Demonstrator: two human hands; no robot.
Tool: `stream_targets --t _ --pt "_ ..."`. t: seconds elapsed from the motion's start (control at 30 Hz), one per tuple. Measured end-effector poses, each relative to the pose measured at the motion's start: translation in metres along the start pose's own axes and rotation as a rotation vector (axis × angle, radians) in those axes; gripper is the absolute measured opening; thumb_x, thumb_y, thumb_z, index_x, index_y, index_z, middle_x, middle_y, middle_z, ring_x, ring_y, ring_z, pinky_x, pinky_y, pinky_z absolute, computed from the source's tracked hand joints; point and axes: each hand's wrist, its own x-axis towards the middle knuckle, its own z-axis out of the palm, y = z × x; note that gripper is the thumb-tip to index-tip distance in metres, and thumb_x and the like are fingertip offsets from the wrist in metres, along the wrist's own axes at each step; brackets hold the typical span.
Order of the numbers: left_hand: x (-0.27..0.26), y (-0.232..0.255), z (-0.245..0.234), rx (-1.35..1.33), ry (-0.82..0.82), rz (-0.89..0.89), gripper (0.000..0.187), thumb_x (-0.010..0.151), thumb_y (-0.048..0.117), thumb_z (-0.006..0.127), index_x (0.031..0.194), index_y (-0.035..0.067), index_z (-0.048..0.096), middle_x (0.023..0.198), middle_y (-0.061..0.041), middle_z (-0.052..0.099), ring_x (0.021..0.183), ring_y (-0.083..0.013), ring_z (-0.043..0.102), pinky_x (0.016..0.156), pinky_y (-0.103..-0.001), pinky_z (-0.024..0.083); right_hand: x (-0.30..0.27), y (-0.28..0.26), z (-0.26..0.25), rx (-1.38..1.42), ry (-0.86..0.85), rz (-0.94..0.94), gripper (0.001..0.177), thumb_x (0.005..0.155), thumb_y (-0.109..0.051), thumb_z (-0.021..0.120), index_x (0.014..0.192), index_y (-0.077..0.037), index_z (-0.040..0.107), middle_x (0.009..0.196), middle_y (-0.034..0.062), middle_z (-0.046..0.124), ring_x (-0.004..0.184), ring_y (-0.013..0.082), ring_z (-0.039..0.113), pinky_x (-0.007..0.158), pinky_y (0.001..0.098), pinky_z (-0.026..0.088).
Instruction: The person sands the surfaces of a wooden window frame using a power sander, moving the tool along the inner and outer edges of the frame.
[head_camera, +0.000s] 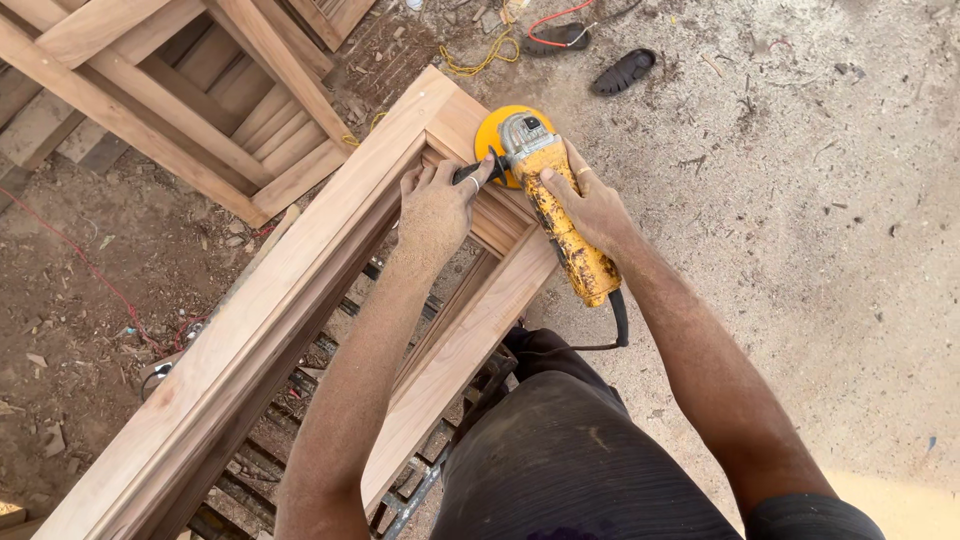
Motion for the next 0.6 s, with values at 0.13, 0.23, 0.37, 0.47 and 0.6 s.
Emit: stream_targets --t 0.13,0.23,0.37,0.47,0.6 --pt "-0.016 0.024 0.009 -0.029 -0.041 0.028 0.054 0.096 0.019 0.062 0.146 0.037 0.055 0.109 -0.011 0.060 0.107 -0.0309 0.062 0.102 -0.061 0.036 -0.029 0.023 -0.004 -0.017 0.018 0.055 0.081 0.097 -0.066 0.044 0.165 -0.031 0.017 0.133 0.0174 0.067 0.110 0.0274 0.072 0.101 0.0451 0.054" --pt "-0.026 0.035 0.014 -0.004 0.066 0.083 0.058 0.096 0.014 0.061 0.148 0.039 0.055 0.117 -0.009 0.062 0.109 -0.0306 0.063 0.106 -0.057 0.039 -0.048 0.033 -0.007 0.016 0.024 0.111 0.081 0.097 -0.065 0.043 0.165 -0.031 0.016 0.129 0.0167 0.070 0.102 0.0256 0.075 0.096 0.0437 0.058" --pt "-0.039 0.053 0.029 -0.066 0.019 0.086 0.051 0.097 0.022 0.063 0.146 0.036 0.056 0.112 -0.010 0.062 0.109 -0.0308 0.063 0.105 -0.057 0.040 -0.071 0.051 -0.012 0.027 0.055 0.084 0.081 0.097 -0.064 0.046 0.166 -0.031 0.019 0.126 0.0157 0.070 0.098 0.0217 0.074 0.092 0.0421 0.058" --pt "-0.052 0.062 0.031 -0.040 0.021 0.073 0.050 0.099 0.022 0.063 0.146 0.037 0.057 0.112 -0.010 0.062 0.109 -0.0305 0.063 0.104 -0.057 0.041 -0.081 0.064 -0.013 0.052 0.035 0.096 0.081 0.097 -0.064 0.045 0.165 -0.030 0.017 0.126 0.0146 0.070 0.095 0.0216 0.075 0.089 0.0419 0.059" --pt "-0.054 0.081 0.028 -0.031 -0.005 0.059 0.054 0.099 0.018 0.061 0.150 0.036 0.056 0.114 -0.011 0.062 0.110 -0.0309 0.063 0.103 -0.055 0.043 -0.082 0.083 -0.021 0.070 0.032 0.089 0.083 0.095 -0.064 0.047 0.165 -0.028 0.020 0.122 0.0150 0.072 0.094 0.0218 0.075 0.087 0.0411 0.060"
